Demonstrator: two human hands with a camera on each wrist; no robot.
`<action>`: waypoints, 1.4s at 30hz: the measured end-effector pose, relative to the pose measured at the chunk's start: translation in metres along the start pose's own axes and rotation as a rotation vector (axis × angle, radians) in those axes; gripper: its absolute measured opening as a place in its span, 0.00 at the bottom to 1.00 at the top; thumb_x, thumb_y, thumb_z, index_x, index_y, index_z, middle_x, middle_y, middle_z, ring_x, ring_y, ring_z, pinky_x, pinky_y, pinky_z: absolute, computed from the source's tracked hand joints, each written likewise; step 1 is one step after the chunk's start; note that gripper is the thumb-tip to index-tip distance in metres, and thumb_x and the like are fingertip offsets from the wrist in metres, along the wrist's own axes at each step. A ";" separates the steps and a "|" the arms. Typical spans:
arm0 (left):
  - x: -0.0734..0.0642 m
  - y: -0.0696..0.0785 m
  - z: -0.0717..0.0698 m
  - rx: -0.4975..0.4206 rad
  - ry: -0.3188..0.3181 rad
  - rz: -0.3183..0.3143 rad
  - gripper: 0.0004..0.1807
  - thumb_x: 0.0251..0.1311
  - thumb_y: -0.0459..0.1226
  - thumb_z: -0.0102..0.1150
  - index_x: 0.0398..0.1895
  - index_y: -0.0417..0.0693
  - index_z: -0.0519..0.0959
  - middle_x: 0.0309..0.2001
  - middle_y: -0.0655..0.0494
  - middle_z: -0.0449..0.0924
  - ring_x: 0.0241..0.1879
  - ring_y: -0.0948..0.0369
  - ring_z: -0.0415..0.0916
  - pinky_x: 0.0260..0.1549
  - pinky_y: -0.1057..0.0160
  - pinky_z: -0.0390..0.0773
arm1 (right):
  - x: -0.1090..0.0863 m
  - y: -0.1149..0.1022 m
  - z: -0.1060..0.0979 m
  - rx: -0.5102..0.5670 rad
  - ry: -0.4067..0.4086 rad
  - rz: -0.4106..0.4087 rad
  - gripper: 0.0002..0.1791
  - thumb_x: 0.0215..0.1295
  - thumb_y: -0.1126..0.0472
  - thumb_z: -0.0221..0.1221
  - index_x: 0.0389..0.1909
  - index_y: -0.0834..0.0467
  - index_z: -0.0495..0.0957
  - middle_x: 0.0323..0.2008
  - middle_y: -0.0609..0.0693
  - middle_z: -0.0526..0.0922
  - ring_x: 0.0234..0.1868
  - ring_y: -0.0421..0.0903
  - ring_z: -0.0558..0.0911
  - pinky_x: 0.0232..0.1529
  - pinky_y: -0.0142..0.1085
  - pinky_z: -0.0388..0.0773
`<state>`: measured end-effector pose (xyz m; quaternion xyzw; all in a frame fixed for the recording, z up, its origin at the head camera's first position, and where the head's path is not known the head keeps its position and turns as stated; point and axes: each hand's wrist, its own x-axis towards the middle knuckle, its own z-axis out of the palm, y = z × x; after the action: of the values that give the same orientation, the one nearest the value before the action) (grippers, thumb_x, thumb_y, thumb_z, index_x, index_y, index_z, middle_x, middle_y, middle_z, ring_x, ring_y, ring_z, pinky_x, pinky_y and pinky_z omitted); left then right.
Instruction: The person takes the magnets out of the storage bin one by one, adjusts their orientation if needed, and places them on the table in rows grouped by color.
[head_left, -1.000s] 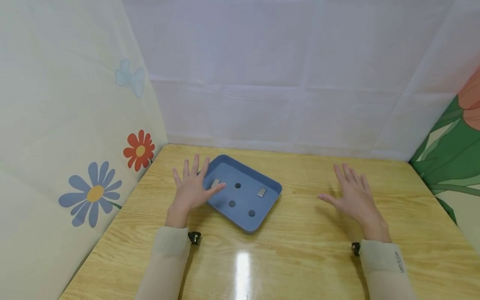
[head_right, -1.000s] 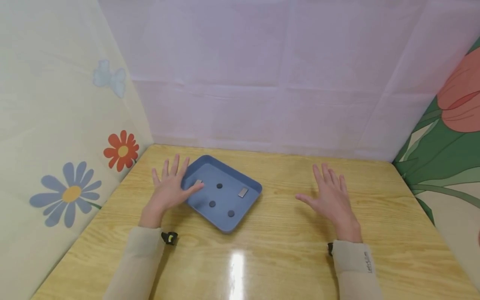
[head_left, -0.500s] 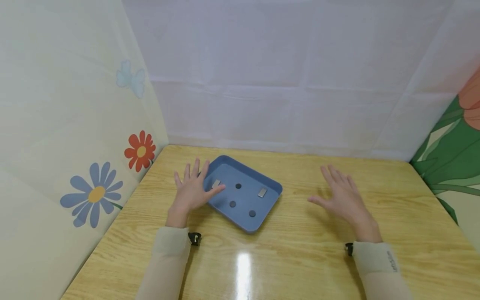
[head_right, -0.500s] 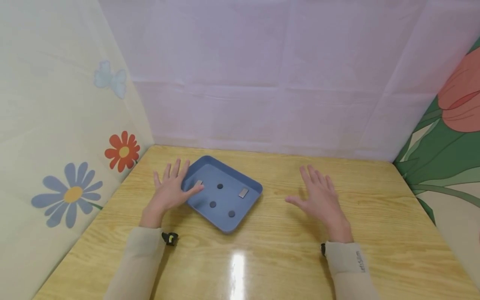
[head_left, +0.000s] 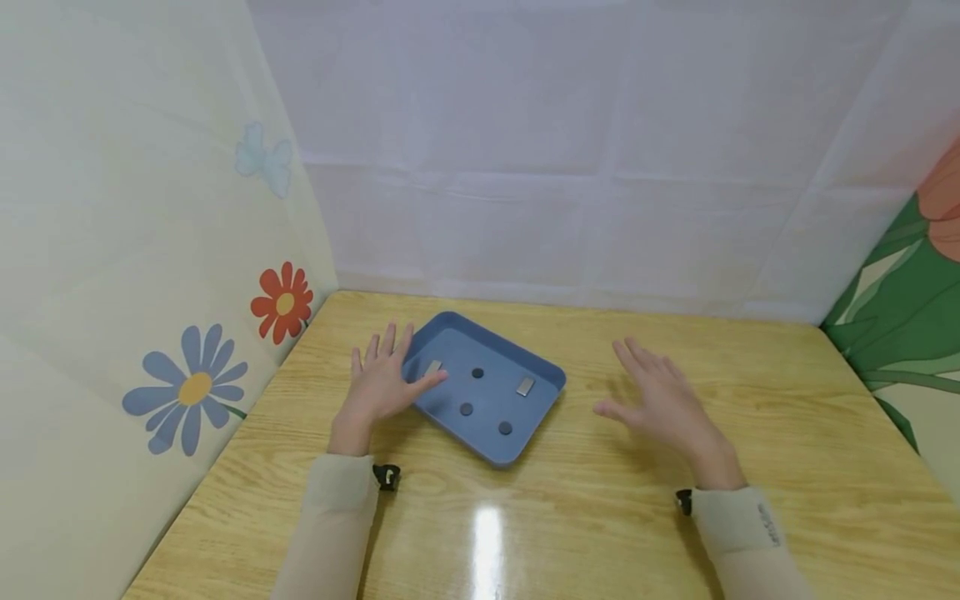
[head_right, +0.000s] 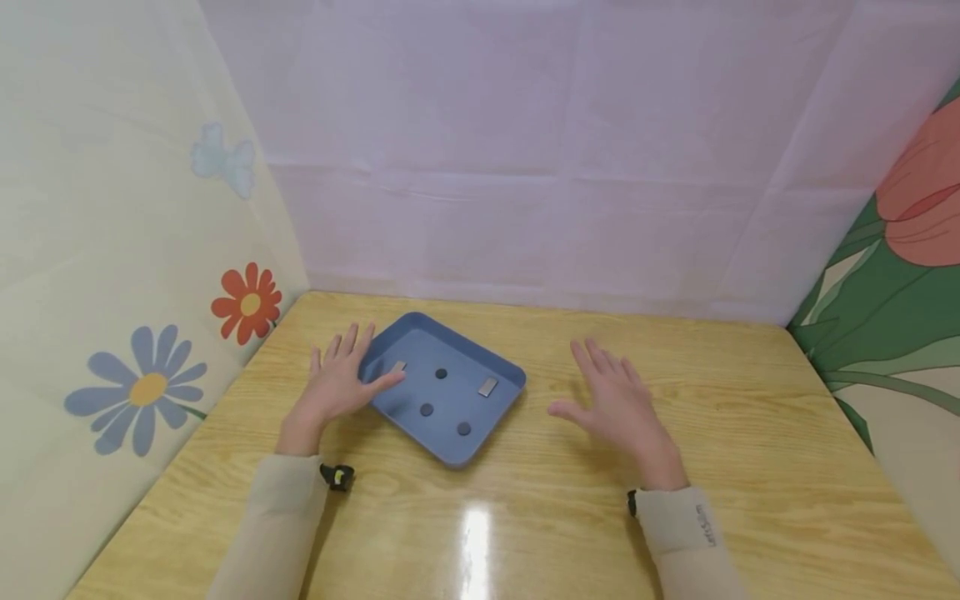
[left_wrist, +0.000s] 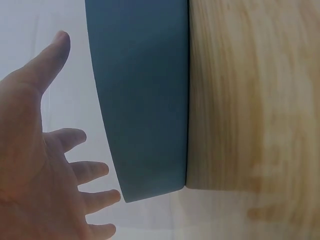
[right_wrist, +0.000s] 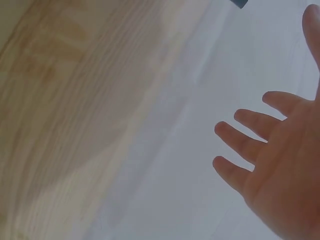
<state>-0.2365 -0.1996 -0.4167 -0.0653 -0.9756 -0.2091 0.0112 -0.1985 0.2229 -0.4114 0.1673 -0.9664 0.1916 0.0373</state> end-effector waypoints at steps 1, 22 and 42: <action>0.000 0.000 0.000 -0.001 -0.002 0.000 0.61 0.61 0.74 0.53 0.86 0.58 0.37 0.85 0.41 0.32 0.82 0.32 0.35 0.75 0.25 0.33 | 0.000 -0.002 0.001 0.003 -0.001 -0.007 0.58 0.64 0.34 0.66 0.83 0.58 0.47 0.82 0.65 0.50 0.80 0.69 0.56 0.80 0.66 0.43; -0.001 0.002 -0.001 -0.075 -0.062 -0.032 0.62 0.59 0.74 0.55 0.85 0.51 0.43 0.82 0.37 0.48 0.80 0.33 0.47 0.70 0.27 0.61 | -0.001 -0.030 0.017 0.045 -0.068 -0.105 0.56 0.62 0.35 0.67 0.81 0.61 0.55 0.79 0.62 0.60 0.78 0.64 0.63 0.79 0.65 0.49; -0.004 0.006 -0.004 -0.036 -0.096 -0.037 0.60 0.60 0.73 0.54 0.85 0.49 0.47 0.82 0.37 0.49 0.80 0.32 0.45 0.67 0.25 0.63 | -0.002 -0.050 0.032 0.039 -0.198 -0.101 0.56 0.63 0.32 0.64 0.79 0.65 0.58 0.79 0.65 0.59 0.78 0.66 0.63 0.79 0.63 0.53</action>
<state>-0.2318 -0.1967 -0.4109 -0.0575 -0.9722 -0.2233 -0.0404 -0.1800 0.1678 -0.4236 0.2346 -0.9517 0.1909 -0.0519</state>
